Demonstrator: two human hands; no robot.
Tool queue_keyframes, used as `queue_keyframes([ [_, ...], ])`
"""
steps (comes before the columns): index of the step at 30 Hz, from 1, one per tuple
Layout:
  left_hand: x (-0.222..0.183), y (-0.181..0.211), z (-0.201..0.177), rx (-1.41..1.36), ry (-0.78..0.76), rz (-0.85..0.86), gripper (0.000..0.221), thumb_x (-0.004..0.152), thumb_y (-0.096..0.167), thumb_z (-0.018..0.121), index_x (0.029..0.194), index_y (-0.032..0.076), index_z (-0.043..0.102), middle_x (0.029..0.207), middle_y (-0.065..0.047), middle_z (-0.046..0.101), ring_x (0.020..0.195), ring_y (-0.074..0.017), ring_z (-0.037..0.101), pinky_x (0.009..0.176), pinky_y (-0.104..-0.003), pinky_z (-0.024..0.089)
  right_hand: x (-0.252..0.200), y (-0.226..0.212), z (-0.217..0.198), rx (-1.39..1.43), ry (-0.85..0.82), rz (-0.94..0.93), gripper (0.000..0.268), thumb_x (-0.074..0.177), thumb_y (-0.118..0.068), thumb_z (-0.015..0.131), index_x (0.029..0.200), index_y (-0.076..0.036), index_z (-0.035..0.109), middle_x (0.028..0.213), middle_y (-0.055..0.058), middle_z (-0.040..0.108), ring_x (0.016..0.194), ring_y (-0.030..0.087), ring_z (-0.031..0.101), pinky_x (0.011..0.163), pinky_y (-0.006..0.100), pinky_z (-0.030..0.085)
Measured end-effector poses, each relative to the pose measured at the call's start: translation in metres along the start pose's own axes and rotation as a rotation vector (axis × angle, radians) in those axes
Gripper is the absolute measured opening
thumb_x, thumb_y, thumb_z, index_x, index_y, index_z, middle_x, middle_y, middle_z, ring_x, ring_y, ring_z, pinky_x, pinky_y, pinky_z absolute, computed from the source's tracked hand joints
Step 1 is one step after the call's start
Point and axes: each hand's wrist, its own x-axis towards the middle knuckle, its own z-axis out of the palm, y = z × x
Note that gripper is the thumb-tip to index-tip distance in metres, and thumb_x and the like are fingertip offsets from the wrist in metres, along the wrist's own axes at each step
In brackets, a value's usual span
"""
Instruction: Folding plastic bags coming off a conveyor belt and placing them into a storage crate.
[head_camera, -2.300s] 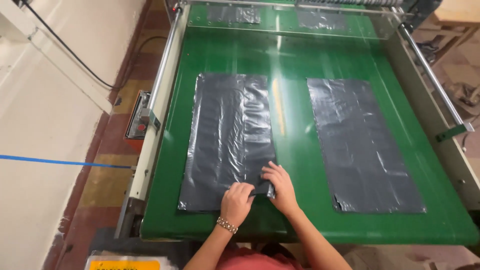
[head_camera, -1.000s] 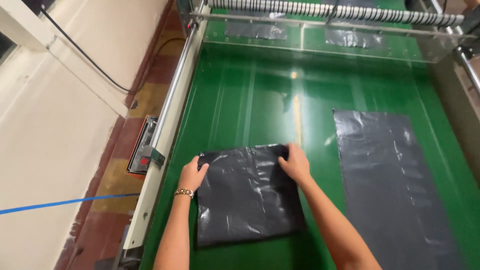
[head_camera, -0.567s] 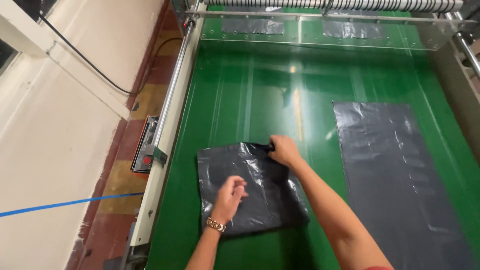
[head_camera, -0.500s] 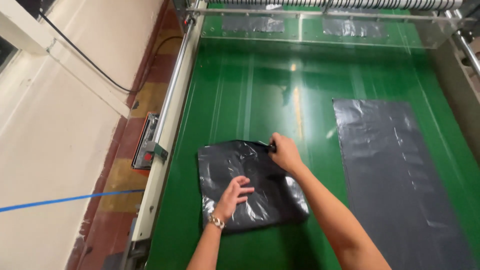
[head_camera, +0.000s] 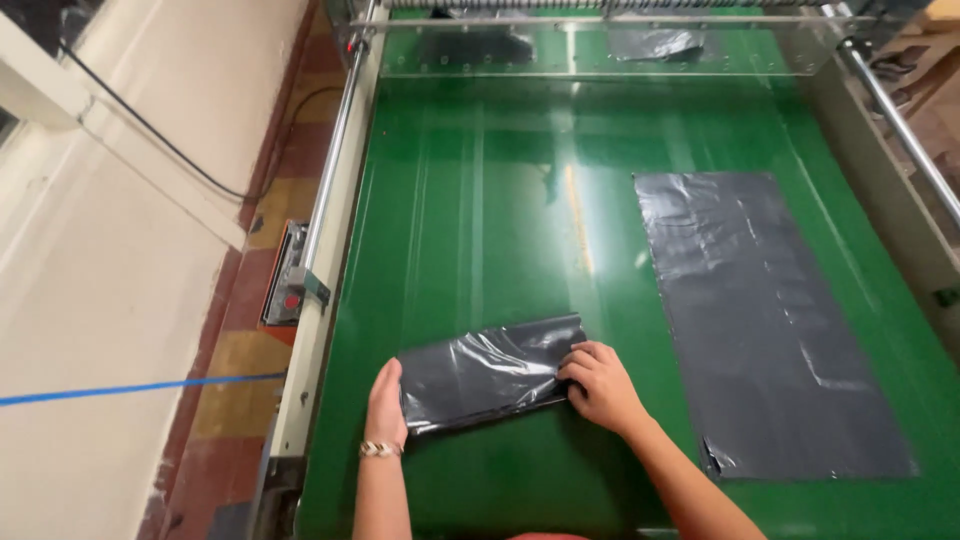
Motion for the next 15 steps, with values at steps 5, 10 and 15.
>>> queue_keyframes([
  [5, -0.133, 0.043, 0.142, 1.504, 0.313, 1.077, 0.046, 0.086, 0.011, 0.064, 0.130, -0.001, 0.059, 0.133, -0.018, 0.061, 0.128, -0.0309, 0.053, 0.112, -0.043, 0.043, 0.044, -0.042, -0.023, 0.215, 0.026, -0.136, 0.031, 0.081, -0.026, 0.056, 0.104, -0.011, 0.069, 0.114, 0.008, 0.069, 0.120, 0.035, 0.058, 0.098, 0.051, 0.045],
  [10, -0.108, -0.027, 0.167, 2.054, 0.018, 1.221, 0.064, 0.091, 0.037, 0.042, 0.150, 0.011, 0.038, 0.159, -0.010, 0.033, 0.149, -0.0359, 0.022, 0.112, -0.062, 0.024, 0.066, -0.066, 0.077, 0.234, -0.036, -0.042, 0.060, 0.099, -0.039, 0.043, 0.143, 0.002, 0.046, 0.148, 0.022, 0.047, 0.142, 0.039, 0.038, 0.118, 0.053, 0.024],
  [15, -0.121, 0.000, 0.111, 2.131, -0.102, 1.061, 0.090, 0.084, 0.068, 0.053, 0.150, 0.011, 0.035, 0.162, -0.011, 0.027, 0.151, -0.0324, 0.017, 0.112, -0.063, 0.023, 0.043, -0.033, 0.075, -0.102, -0.155, 0.032, 0.080, 0.092, -0.054, 0.054, 0.147, 0.003, 0.040, 0.156, 0.022, 0.035, 0.148, 0.037, 0.024, 0.119, 0.054, 0.015],
])
